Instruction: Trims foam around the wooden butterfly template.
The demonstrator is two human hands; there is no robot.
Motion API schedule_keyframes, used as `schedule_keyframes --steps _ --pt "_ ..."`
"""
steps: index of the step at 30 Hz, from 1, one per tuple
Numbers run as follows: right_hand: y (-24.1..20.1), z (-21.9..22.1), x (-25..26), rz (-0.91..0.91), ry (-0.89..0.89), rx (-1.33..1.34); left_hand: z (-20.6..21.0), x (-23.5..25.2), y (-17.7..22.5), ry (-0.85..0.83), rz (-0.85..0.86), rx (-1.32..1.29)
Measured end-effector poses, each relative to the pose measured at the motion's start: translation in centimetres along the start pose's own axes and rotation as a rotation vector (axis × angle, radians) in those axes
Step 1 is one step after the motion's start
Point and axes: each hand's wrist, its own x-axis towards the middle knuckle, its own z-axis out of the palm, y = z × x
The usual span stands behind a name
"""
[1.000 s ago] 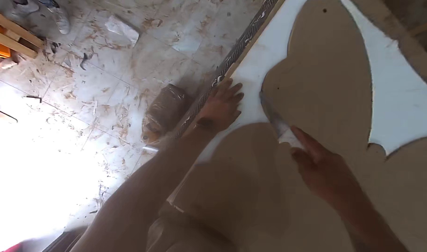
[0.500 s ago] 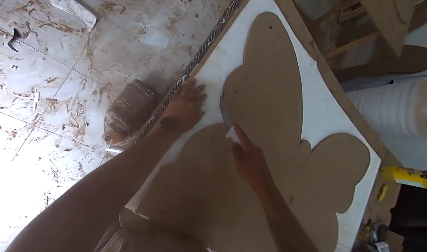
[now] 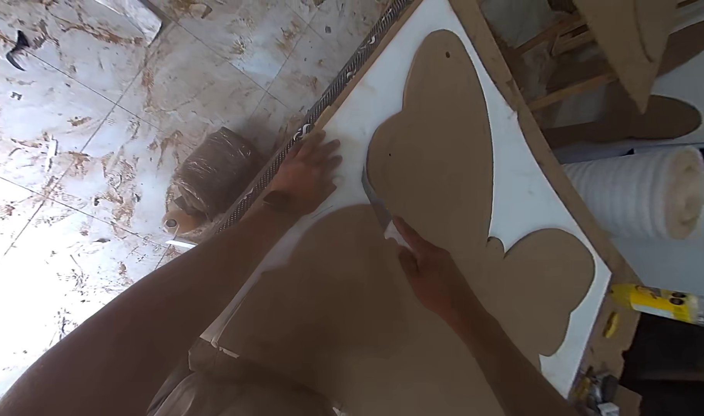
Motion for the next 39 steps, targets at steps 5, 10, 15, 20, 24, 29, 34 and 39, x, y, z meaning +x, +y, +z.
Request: schedule_keyframes --steps 5,10,15,20,24,29,34,39 --pt "1.5 -3.3 -0.1 -0.047 -0.111 -0.098 0.0 0.1 -0.1 -0.019 -0.001 0.009" --pt "3.0 -3.4 -1.0 -0.051 -0.124 -0.080 0.1 0.1 -0.1 -0.014 -0.002 0.006" --pt "1.4 -6.7 -0.4 0.004 -0.279 -0.219 0.1 -0.1 -0.2 -0.018 -0.023 -0.018" --pt "-1.1 -12.3 2.5 -0.057 -0.407 -0.396 -0.6 0.6 0.2 -0.029 -0.292 -0.075" --pt "-2.5 -16.9 4.6 -0.096 -0.506 -0.454 -0.4 1.0 0.1 -0.064 -0.406 -0.094" --pt "2.3 -17.8 -0.7 -0.150 -0.152 -0.124 -0.7 1.8 0.0 -0.070 -0.460 -0.123" --pt "9.2 -5.7 -9.3 0.075 0.071 0.630 -3.6 2.9 2.8 -0.054 -0.447 -0.082" --pt "10.1 8.9 -16.1 0.197 0.270 1.194 -7.3 5.5 1.2 -0.282 -0.499 -0.251"
